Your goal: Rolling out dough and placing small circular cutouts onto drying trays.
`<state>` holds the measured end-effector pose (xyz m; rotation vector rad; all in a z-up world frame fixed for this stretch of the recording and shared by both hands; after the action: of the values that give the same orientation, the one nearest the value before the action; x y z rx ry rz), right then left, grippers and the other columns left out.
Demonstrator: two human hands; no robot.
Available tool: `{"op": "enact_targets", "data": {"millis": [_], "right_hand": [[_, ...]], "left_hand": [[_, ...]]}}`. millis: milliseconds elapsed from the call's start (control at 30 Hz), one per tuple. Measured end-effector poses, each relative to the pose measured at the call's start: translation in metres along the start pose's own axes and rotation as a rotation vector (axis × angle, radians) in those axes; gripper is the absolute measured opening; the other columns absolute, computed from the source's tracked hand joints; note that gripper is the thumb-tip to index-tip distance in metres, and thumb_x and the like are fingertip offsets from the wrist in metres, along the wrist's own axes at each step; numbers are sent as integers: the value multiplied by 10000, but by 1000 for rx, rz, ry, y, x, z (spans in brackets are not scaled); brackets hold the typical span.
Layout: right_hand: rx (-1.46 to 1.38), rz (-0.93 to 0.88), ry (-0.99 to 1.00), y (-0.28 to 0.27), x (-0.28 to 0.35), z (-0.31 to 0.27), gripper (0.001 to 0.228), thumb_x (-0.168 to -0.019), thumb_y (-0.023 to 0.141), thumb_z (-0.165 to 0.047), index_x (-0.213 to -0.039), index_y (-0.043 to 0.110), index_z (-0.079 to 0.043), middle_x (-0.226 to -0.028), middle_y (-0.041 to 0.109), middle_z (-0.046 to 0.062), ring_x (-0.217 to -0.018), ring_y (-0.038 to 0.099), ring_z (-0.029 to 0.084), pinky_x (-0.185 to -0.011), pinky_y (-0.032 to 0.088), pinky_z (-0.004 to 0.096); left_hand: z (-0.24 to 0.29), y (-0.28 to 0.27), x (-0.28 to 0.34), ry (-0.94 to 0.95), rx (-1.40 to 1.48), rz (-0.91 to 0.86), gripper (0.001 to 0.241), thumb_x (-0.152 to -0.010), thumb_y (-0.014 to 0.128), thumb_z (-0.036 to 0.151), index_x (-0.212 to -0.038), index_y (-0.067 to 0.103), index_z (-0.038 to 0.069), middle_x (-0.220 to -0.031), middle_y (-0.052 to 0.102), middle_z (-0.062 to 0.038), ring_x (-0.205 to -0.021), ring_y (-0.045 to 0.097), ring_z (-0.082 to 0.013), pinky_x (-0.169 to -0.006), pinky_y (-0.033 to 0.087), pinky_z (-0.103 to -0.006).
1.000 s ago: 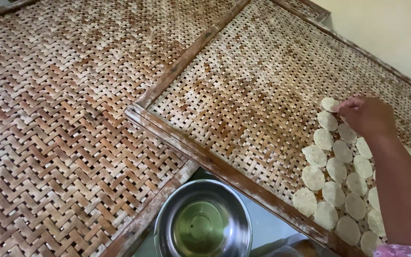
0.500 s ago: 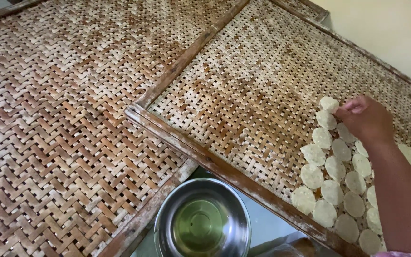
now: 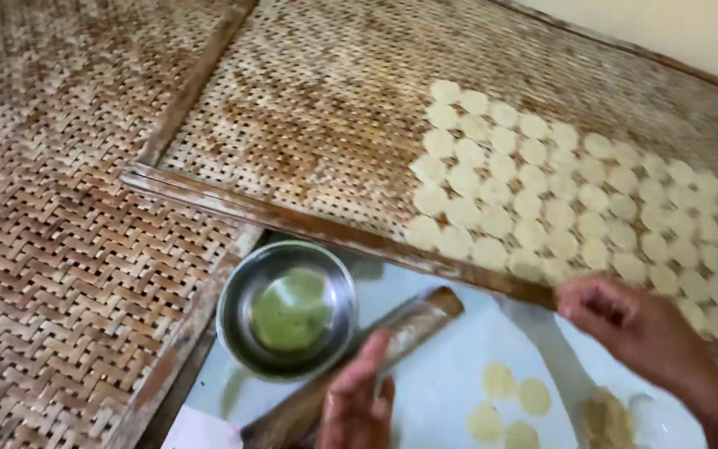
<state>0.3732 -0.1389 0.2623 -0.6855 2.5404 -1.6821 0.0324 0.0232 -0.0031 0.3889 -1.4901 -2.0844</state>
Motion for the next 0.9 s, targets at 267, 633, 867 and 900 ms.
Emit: {"op": "enact_targets", "data": {"millis": [267,633,867,900], "right_hand": [[-237,16,9,71,90,122,244,-875,761,-252,-1082,763,-124,-944,785,3,-827,752,125,-752,627,302],[5,113,-152,88,107,56,248,-792,777,-315,-873,666,-109,-822,711,86,-768,700,285,-686,550,419],[154,50,-66,103,101,45,327,-796,763,-391,-935,607,-140,-877,697,61,-887,680,295,-750,528,469],[158,43,-71,105,100,46,327,-796,763,-391,-935,607,-140,-877,697,61,-887,680,295,-750,528,469]], "left_hand": [[42,208,-81,-112,-384,280,480,-974,492,299,-1391,579,77,-1551,559,-82,-1485,434,-199,-1196,277,-386],[-19,243,-108,-180,-449,17,370,-1010,574,171,-1349,659,51,-1113,530,-21,-996,433,-143,-948,361,-300],[-6,244,-110,-352,-462,232,297,-925,568,135,-1199,676,173,-1122,685,93,-1053,581,-48,-940,382,-268],[-7,236,-112,-348,-457,240,297,-925,568,135,-1199,676,173,-1122,685,93,-1053,581,-48,-940,382,-268]]}}
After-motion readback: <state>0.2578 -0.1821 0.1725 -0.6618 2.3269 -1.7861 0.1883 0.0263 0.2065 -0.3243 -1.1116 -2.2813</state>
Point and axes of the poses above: each hand's wrist, its own x-axis away from the middle knuckle, its own y-axis out of the palm, z = x × y, the point moved 4 cm from there along -x, towards the middle knuckle
